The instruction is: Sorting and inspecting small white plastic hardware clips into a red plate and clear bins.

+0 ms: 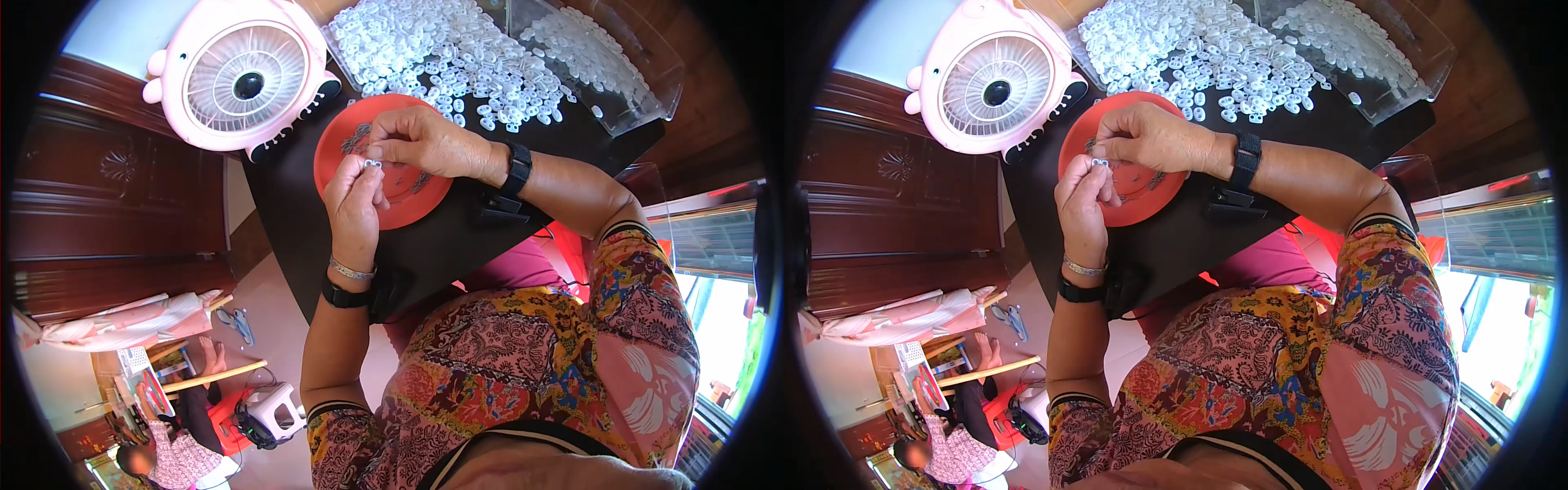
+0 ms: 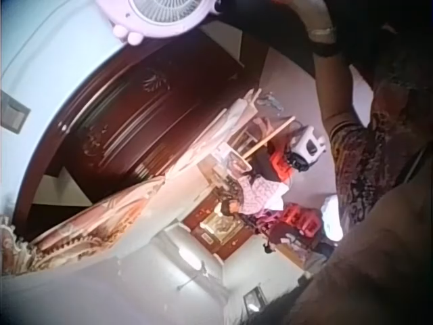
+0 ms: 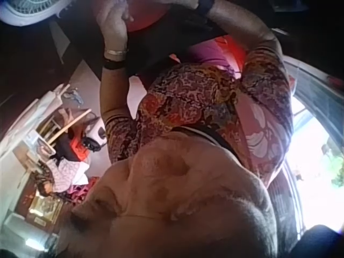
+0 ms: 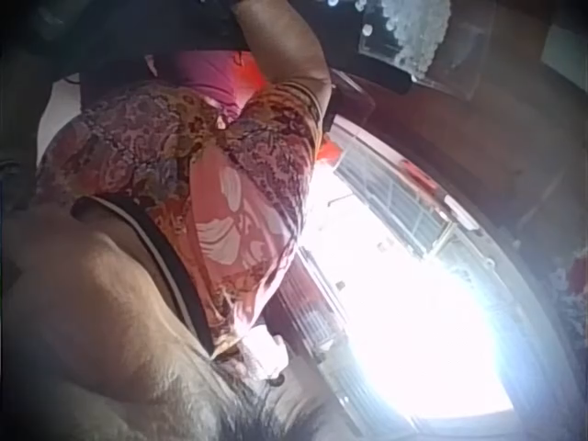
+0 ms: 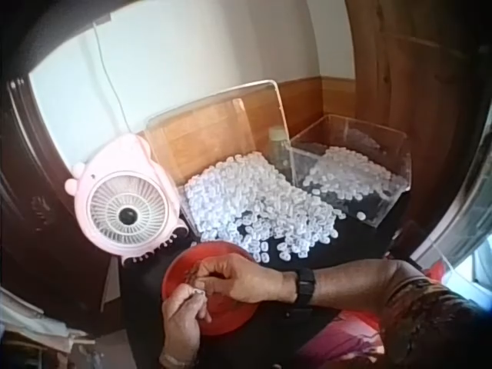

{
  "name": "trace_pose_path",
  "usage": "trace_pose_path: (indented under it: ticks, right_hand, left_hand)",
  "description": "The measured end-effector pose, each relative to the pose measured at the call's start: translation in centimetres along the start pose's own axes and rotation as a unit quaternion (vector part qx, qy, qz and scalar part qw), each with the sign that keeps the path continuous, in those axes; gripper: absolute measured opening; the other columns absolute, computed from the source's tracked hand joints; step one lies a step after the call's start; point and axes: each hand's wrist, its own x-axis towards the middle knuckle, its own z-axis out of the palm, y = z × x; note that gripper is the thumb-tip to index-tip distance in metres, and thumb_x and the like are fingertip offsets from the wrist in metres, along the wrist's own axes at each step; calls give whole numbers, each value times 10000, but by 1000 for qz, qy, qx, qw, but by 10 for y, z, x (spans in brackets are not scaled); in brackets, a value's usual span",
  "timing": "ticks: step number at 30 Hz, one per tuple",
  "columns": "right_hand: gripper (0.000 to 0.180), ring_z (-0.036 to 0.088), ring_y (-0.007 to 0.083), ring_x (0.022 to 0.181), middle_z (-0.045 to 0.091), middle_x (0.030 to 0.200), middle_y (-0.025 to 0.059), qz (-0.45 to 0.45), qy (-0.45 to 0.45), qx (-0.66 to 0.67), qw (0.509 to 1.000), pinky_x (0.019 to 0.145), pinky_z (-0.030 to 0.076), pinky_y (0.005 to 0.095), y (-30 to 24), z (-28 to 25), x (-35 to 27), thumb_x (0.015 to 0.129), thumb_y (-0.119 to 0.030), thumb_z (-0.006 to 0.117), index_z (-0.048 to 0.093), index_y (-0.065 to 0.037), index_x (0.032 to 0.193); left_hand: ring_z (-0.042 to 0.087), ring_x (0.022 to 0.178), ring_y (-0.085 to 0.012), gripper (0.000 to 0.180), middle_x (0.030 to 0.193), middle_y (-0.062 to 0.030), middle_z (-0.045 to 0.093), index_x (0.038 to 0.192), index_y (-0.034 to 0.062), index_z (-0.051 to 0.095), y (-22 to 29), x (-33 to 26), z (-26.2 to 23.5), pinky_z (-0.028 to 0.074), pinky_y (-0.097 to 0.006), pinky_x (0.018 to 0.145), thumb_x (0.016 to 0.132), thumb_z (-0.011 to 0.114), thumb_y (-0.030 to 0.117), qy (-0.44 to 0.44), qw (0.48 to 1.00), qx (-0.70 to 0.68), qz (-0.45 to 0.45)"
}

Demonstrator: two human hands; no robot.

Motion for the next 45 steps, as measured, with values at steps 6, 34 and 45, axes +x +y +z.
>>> trace_pose_path:
  ticks: [6, 34, 45]
  right_hand:
    - [128, 512, 52, 755, 586, 783, -13, -42, -1, -67, 997, 691, 447, 237, 1, 0, -2, 914, -138, 599, 596, -11, 899]
    - [127, 621, 314, 796, 635, 813, 95, -27, 74, -645, 760, 737, 506, 427, 41, -91, 20, 815, -155, 554, 652, -75, 817]
    - [123, 625, 144, 684, 669, 831, 65, 4, 93, -248, 964, 628, 496, 271, 9, -78, 20, 829, -137, 657, 649, -40, 904]
  left_hand:
    - [399, 518, -72, 160, 604, 7, 422, 737, 35, 502, 1, 0, 0, 371, -216, 478, 884, 488, 97, -4, 1000, -14, -5]
    - [435, 505, -86, 161, 577, -10, 464, 745, 12, 535, -2, 6, -9, 370, -224, 477, 876, 495, 95, 8, 999, -37, -3]
    - [532, 556, -114, 167, 645, -36, 552, 775, 22, 538, 1, 2, -9, 421, -236, 538, 890, 472, 124, -20, 997, -66, 20]
